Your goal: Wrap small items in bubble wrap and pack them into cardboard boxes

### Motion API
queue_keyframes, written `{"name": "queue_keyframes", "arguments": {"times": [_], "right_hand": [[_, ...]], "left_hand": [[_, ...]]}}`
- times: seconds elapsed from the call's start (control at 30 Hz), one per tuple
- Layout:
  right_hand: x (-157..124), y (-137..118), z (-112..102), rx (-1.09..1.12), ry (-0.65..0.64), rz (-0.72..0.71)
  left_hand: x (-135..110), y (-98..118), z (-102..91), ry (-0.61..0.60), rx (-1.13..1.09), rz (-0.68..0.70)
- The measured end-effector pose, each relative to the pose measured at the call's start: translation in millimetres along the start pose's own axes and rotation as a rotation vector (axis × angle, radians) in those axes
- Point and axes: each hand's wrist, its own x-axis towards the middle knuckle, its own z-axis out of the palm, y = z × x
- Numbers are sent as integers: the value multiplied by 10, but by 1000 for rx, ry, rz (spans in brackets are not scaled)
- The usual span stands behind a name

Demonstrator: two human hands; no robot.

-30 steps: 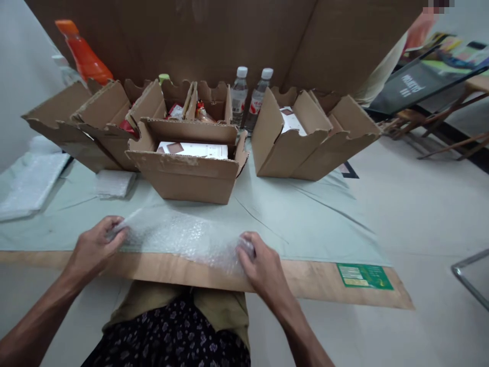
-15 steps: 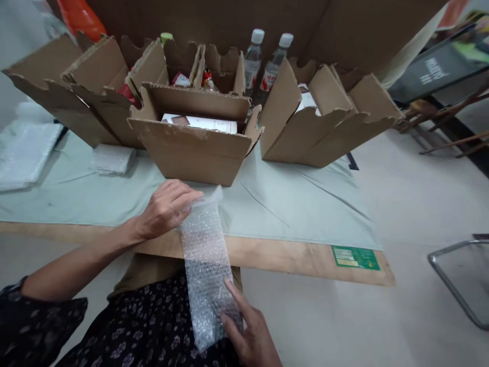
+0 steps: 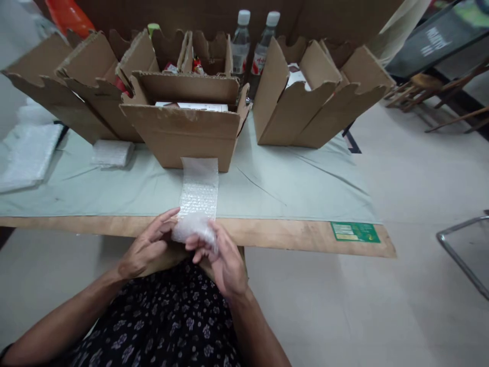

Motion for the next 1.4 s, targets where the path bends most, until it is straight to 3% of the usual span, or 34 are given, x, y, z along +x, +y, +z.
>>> {"name": "queue_keyframes", "arguments": {"times": [0.07, 0.13, 0.23, 0.33, 0.43, 0.53, 0.63, 0.73, 0.83, 0.9, 0.97, 1.03, 1.2, 1.33, 1.4], "right_hand": [[137, -24, -11, -118, 27, -35], [147, -40, -72, -283, 96, -131], [32, -44, -185, -703, 215, -419], [-8, -7, -234, -1203, 107, -674], [78, 55, -214, -1475, -11, -753], [167, 75, -184, -1453, 20, -784], [209, 29, -169, -1294, 55, -717], [229, -44, -160, -1213, 161, -676], [232, -94, -153, -1292, 274, -830], [242, -102, -157, -1398, 156, -864], [279, -97, -165, -1491, -14, -814], [344, -100, -170, -1510, -98, -755], [525, -210, -138, -1376, -139, -623], [580, -292, -109, -1508, 31, -687], [589, -291, -114, -1577, -15, -723]], "left_hand": [[56, -29, 103, 185, 162, -56], [138, -50, 177, 319, 346, -22], [202, -88, 228, 410, 537, 55], [198, -124, 221, 422, 637, 121], [153, -109, 153, 411, 716, 187], [58, -36, 55, 347, 723, 297], [0, 19, 7, 209, 637, 369], [88, 2, 31, 264, 587, 276], [255, -57, 72, 345, 632, 188], [320, -90, 85, 349, 692, 181], [308, -100, 82, 362, 741, 188], [235, -84, 62, 378, 750, 231], [144, -18, -6, 249, 678, 380], [390, -44, -40, 300, 729, 261], [504, -62, -53, 320, 777, 221]]}}
